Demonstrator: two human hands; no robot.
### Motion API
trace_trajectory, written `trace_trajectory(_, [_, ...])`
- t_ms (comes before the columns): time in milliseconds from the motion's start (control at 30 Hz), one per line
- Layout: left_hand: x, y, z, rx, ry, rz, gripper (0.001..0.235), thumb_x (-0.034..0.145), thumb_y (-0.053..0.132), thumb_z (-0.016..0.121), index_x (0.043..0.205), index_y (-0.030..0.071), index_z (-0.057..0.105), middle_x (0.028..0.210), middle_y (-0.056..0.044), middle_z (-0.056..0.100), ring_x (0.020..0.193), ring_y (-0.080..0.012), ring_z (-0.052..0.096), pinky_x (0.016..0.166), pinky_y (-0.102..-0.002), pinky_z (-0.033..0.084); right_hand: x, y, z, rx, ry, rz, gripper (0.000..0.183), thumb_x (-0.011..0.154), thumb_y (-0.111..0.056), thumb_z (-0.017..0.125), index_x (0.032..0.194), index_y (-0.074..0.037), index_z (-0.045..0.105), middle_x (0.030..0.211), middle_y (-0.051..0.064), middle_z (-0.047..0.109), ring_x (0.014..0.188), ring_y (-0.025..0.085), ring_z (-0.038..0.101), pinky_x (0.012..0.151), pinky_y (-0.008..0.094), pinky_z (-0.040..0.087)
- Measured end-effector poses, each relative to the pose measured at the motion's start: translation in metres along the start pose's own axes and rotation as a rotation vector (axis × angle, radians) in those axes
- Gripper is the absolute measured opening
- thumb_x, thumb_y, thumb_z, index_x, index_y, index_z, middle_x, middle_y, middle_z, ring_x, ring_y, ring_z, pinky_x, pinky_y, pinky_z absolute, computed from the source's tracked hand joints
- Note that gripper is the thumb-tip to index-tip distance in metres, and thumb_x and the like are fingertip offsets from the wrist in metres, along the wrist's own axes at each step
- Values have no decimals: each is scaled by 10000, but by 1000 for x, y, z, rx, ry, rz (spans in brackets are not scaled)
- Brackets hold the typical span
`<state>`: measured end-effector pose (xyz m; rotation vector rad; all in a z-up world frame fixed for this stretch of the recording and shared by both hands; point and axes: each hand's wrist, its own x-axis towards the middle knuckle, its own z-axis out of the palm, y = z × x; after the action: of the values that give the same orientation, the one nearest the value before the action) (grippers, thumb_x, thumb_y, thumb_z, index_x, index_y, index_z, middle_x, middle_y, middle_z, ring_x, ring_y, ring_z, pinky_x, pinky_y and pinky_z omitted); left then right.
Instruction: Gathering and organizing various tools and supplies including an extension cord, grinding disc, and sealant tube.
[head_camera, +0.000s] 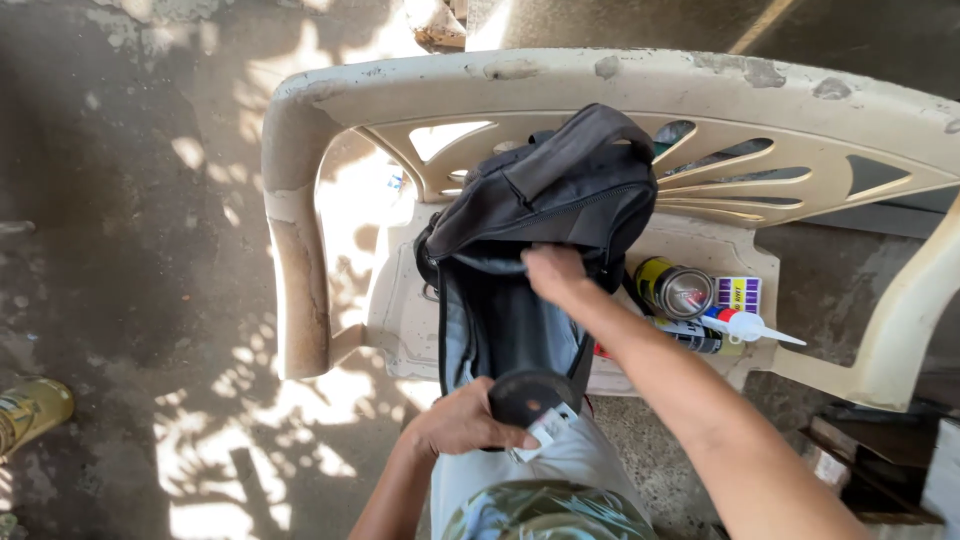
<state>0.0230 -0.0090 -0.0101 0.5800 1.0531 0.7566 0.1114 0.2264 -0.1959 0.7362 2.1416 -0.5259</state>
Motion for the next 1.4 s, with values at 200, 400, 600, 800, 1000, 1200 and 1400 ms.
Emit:
trace_trajectory(200, [9, 6, -2, 60, 51, -27, 293, 785, 202, 900, 956, 23, 745, 728, 30, 651, 680, -76, 544, 646, -285, 489, 83, 39, -46, 215, 829, -121, 578, 1043, -320, 359, 1540, -28, 399, 1596, 256, 353, 1426, 409, 303, 1133, 498, 283])
trace_trajectory(400, [30, 43, 0, -425, 417, 270, 367, 787, 121, 848, 1126, 54, 723, 994, 36, 737, 889, -73, 652, 824, -269, 561, -19, 32, -78, 644, 707, -112, 422, 1009, -376, 601, 1200, -13, 703, 1141, 186, 710, 1030, 331, 643, 905, 420, 502])
trace_trajectory(600, [71, 52, -5, -396, 517, 309, 297, 897, 128, 792, 1156, -5, 739, 1017, -40, 746, 870, -133, 674, 772, -328, 585, -190, 4, -82, 1444, 371, -156, 344, 901, -248, 748, 1118, 19, 738, 946, 92, 785, 818, 122, 719, 720, 268, 583])
trace_trajectory(800, [73, 65, 13, -555, 418, 222, 254, 960, 220, 646, 1129, 40, 709, 1016, -73, 761, 887, -200, 753, 760, -359, 635, -215, 16, -87, 1124, 552, 102, 382, 866, -235, 792, 1153, 16, 760, 946, 113, 809, 797, 124, 731, 704, 272, 570])
trace_trajectory(1000, [59, 12, 14, -329, 553, 69, 303, 963, 236, 606, 1031, -29, 738, 906, -98, 779, 726, -198, 733, 654, -338, 602, -263, 46, -65, 1301, 455, 33, 363, 855, -231, 786, 1138, -5, 758, 969, 91, 805, 803, 118, 723, 701, 266, 578])
trace_trajectory(1200, [54, -52, 14, 306, 323, -241, 454, 924, 333, 760, 923, -121, 769, 800, -189, 757, 683, -233, 714, 683, -399, 583, -296, 94, -19, 1921, 452, -95, 297, 951, -182, 676, 1175, 9, 635, 1023, 129, 708, 879, 243, 753, 772, 422, 655])
trace_trajectory(1400, [106, -40, -72, 853, 450, 645, 455, 835, 274, 731, 1185, -17, 717, 1202, -233, 712, 1144, -357, 628, 1033, -433, 476, -263, 117, 33, 1758, 314, 224, 356, 942, -241, 625, 1240, -49, 591, 1051, 156, 736, 930, 260, 764, 726, 426, 634])
